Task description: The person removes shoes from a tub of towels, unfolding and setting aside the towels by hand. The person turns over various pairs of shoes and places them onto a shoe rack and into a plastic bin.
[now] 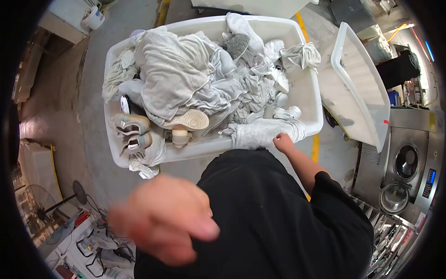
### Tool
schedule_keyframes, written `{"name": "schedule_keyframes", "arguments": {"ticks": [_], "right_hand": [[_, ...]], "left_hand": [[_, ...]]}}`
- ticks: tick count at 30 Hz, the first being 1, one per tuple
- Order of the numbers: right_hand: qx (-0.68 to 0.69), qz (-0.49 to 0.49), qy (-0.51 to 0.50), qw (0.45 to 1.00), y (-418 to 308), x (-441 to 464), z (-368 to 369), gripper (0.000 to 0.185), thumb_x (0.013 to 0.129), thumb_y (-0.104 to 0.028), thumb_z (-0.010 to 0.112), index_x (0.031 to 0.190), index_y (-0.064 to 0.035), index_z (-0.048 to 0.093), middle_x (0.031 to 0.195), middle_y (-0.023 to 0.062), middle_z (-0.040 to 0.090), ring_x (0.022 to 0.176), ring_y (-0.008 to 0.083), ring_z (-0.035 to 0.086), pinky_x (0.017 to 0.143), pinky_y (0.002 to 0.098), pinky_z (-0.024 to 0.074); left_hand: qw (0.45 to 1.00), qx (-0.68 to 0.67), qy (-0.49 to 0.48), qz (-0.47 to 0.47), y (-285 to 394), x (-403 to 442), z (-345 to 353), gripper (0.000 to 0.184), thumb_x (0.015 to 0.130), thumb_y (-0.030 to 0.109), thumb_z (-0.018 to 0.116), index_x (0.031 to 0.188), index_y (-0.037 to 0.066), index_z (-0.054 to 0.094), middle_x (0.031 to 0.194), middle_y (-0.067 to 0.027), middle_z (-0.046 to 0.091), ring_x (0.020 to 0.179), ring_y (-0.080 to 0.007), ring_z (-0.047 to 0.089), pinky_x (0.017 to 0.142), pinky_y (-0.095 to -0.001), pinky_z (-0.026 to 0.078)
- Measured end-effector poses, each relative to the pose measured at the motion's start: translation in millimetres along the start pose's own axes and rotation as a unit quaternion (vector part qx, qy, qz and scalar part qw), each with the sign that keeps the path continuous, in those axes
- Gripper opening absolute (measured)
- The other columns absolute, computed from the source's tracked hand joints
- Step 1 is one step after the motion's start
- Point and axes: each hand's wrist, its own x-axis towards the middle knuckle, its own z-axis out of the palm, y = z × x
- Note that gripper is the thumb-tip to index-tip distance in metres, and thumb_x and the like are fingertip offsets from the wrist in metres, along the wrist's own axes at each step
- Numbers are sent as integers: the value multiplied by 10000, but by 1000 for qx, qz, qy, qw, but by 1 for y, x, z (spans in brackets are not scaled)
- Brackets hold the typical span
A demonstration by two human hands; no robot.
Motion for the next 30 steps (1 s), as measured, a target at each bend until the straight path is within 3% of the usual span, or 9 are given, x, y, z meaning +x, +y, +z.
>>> {"name": "schedule_keyframes", "arguments": {"ticks": [1, 4, 7, 13, 18, 21, 24, 27, 30], "right_hand": [[-3, -4, 7, 1000, 1, 2, 2, 380, 817, -318, 649, 988, 13, 727, 1035, 254, 706, 1026, 382, 677, 937, 433, 522], [-4, -7, 9, 1000, 1, 7, 2, 376, 814, -324, 645, 971, 9, 723, 1017, 234, 713, 1004, 374, 679, 914, 424, 530], [1, 0, 7, 1000, -3, 9, 0, 366, 814, -320, 645, 970, 2, 721, 984, 218, 718, 970, 358, 688, 884, 423, 535], [6, 9, 0, 1000, -3, 13, 0, 358, 818, -324, 656, 971, -7, 720, 916, 192, 724, 899, 331, 701, 827, 413, 544], [15, -1, 41, 999, -9, 25, -3, 354, 829, -306, 636, 977, 2, 724, 946, 233, 716, 931, 374, 693, 858, 435, 539], [5, -90, 103, 991, -9, 52, 10, 352, 862, -312, 617, 970, 6, 722, 909, 227, 718, 885, 374, 703, 810, 437, 546], [-5, -85, 52, 995, -45, 82, 21, 343, 867, -305, 616, 993, -7, 728, 923, 213, 724, 902, 374, 702, 821, 440, 545], [-10, -56, -33, 998, -86, 122, 53, 377, 864, -329, 615, 1055, -21, 721, 1010, 201, 733, 979, 360, 701, 881, 428, 541], [-68, -44, -127, 989, -124, 173, 101, 468, 858, -383, 629, 1168, -38, 696, 1133, 198, 718, 1100, 350, 673, 965, 402, 515]], "left_hand": [[995, 99, 4, 15, 21, 3, 14, 256, 904, 179, 738, 1046, 55, 564, 863, -151, 691, 648, -192, 637, 494, -317, 542], [961, 177, -7, 214, 10, 21, 24, 115, 937, 155, 643, 1001, 59, 638, 775, -37, 581, 653, -178, 561, 497, -278, 459], [950, 190, -62, 240, 11, 25, 13, 88, 911, 144, 634, 945, 64, 649, 742, -17, 571, 633, -175, 557, 486, -281, 442], [941, 213, -57, 256, -1, 30, 14, 159, 870, 170, 647, 998, 78, 667, 703, 8, 533, 598, -151, 518, 479, -265, 379], [936, 245, -35, 252, -33, 38, 4, 232, 835, 192, 658, 1042, 90, 681, 670, 30, 501, 568, -131, 485, 474, -252, 326], [950, 257, -25, 176, -50, 14, 12, 251, 802, 189, 668, 1032, 90, 687, 652, 34, 483, 549, -121, 467, 464, -247, 305], [966, 249, 20, 62, -60, -14, 34, 211, 764, 162, 678, 955, 75, 687, 643, 27, 469, 532, -118, 455, 448, -245, 304], [955, 292, -57, -1, -76, -7, 13, 167, 749, 158, 682, 888, 66, 684, 615, 19, 455, 516, -117, 435, 441, -240, 295], [927, 289, -217, -98, -90, 1, -9, 152, 715, 160, 684, 827, 60, 659, 605, 3, 455, 518, -112, 426, 436, -240, 291]]}}
